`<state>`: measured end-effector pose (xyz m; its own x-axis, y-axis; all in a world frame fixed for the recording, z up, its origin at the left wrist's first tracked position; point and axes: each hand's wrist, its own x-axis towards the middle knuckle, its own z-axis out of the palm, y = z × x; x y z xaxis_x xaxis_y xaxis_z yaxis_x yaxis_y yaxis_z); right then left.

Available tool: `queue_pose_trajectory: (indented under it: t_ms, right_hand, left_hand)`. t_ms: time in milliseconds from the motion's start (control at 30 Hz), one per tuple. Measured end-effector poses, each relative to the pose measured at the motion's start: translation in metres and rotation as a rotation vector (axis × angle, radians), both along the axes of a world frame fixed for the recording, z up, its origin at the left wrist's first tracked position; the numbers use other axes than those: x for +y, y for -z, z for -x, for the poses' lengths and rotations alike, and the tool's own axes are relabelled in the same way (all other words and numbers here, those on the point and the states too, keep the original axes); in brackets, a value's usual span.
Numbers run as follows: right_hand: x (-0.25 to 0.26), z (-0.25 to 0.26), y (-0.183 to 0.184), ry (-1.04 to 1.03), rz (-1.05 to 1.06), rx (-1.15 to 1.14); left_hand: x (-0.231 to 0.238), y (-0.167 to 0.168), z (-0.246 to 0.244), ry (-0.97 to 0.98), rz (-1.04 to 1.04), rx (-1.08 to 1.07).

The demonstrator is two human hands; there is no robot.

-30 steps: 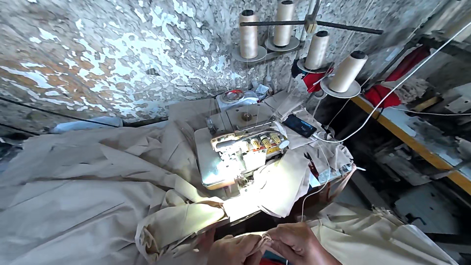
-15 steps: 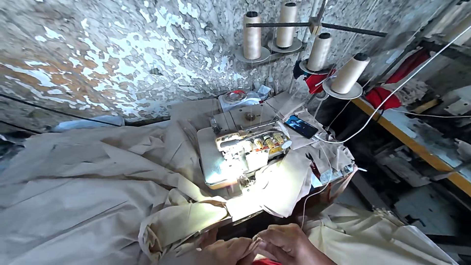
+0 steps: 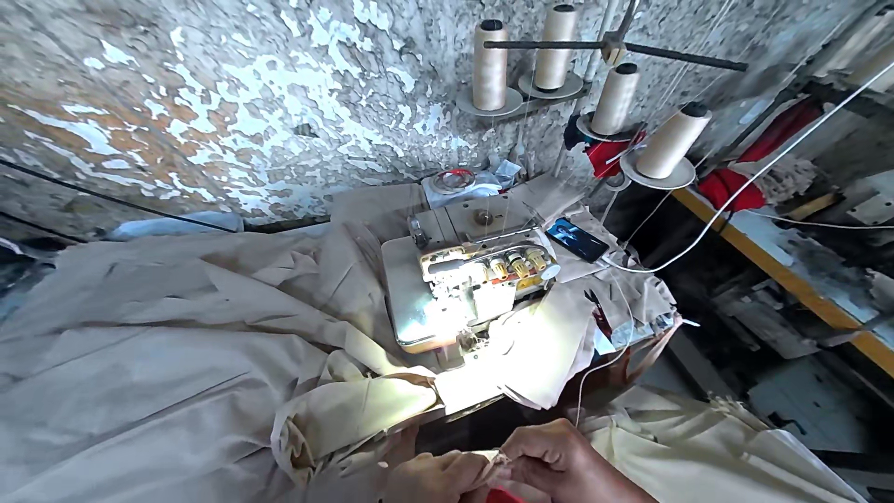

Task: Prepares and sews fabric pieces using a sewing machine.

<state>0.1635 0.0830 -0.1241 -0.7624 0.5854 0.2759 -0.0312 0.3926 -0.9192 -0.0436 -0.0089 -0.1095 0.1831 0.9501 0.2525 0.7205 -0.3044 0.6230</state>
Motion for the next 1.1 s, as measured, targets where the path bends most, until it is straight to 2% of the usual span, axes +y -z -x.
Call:
queue_pose_trajectory:
  t_ms: [400,500,600,733,867,1000,1100]
  right_hand:
    - [-0.003,0.000,0.004,-0.044,0.176,0.050]
    - [-0.003,-0.001,0.003,-0.062,0.161,-0.017]
    - [-0.006,0.003,0.003,-0.030,0.122,-0.008]
    - [-0.003,0.012,0.000,-0.091,0.102,-0.008]
    - [-0.006,0.025,0.001,-0.144,0.138,0.004]
    - [-0.013,0.030,0.003,-0.071,0.020,0.008]
    - [-0.012,0.026,0.000,-0.058,-0.044,-0.032]
  left_hand:
    - [-0.005,-0.003,0.001,-0.015,-0.035,0.013]
    - [-0.005,-0.004,0.002,-0.025,-0.016,0.027]
    - [-0.008,-0.006,0.005,-0.028,0.032,0.023]
    - [-0.017,-0.011,0.015,-0.037,0.113,-0.004]
    - [-0.023,-0.012,0.019,-0.076,0.086,0.006]
    - [-0.025,-0.010,0.021,-0.068,0.078,0.014]
    - [-0.026,-0.011,0.020,-0.054,0.151,-0.020]
